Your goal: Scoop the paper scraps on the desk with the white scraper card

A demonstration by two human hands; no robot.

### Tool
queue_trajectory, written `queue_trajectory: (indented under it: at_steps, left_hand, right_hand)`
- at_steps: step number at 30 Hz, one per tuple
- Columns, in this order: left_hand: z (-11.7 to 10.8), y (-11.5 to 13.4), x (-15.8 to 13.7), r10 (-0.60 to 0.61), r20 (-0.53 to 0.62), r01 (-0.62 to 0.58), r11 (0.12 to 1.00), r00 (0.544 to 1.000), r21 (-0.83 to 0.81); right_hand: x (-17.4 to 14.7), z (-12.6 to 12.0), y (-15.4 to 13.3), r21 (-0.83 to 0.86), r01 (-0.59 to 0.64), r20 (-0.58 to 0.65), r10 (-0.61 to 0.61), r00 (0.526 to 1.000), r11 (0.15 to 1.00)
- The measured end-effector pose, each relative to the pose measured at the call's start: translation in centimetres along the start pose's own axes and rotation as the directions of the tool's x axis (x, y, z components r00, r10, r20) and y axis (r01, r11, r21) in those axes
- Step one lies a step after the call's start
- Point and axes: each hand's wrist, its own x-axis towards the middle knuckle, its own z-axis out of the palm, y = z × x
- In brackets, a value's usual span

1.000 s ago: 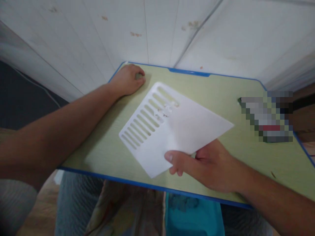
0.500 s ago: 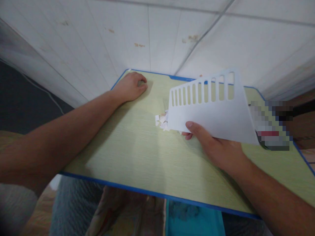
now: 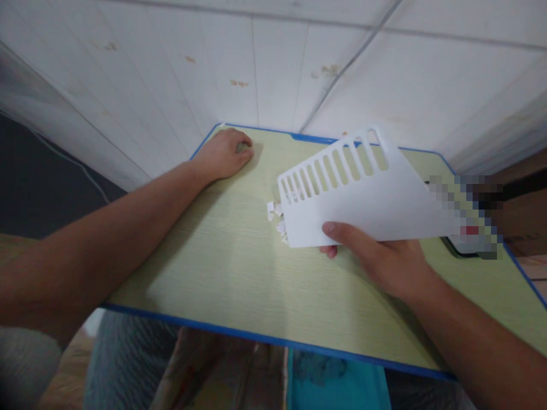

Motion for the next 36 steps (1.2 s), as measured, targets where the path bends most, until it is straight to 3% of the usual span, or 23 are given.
queue_trajectory:
  at_steps: [4,9,15,25,36]
  left_hand:
    - [0.0,-0.1,0.1,-0.002,0.003,0.002,1.0,1.0,0.008]
    - [0.1,-0.1,0.1,0.002,-0.013,-0.002,1.0,1.0,0.024]
    - [0.2,-0.2,0.0,0.003,-0.016,-0.003,1.0,1.0,0.031]
    - [0.3,-0.2,0.0,0.011,-0.021,-0.01,0.998,1.0,0.055]
    - [0.1,-0.1,0.1,0.0,-0.012,0.001,0.999,1.0,0.037]
  right_hand:
    - [0.1,0.1,-0.2,-0.003,0.017,-0.037,-0.018,0.999,1.0]
    - [0.1,0.1,-0.5,0.061,-0.008,0.018,0.007,1.0,0.998]
    - [0.3,0.1,-0.8,-0.037,-0.067,-0.104,0.063,0.993,0.997]
    - [-0.8,0.2,0.1,-0.053,0.026,0.096,-0.021,0.995,0.998]
    - [-1.2,0.4,-0.6,-0.039,0.037,0.109,-0.032,0.994,0.999]
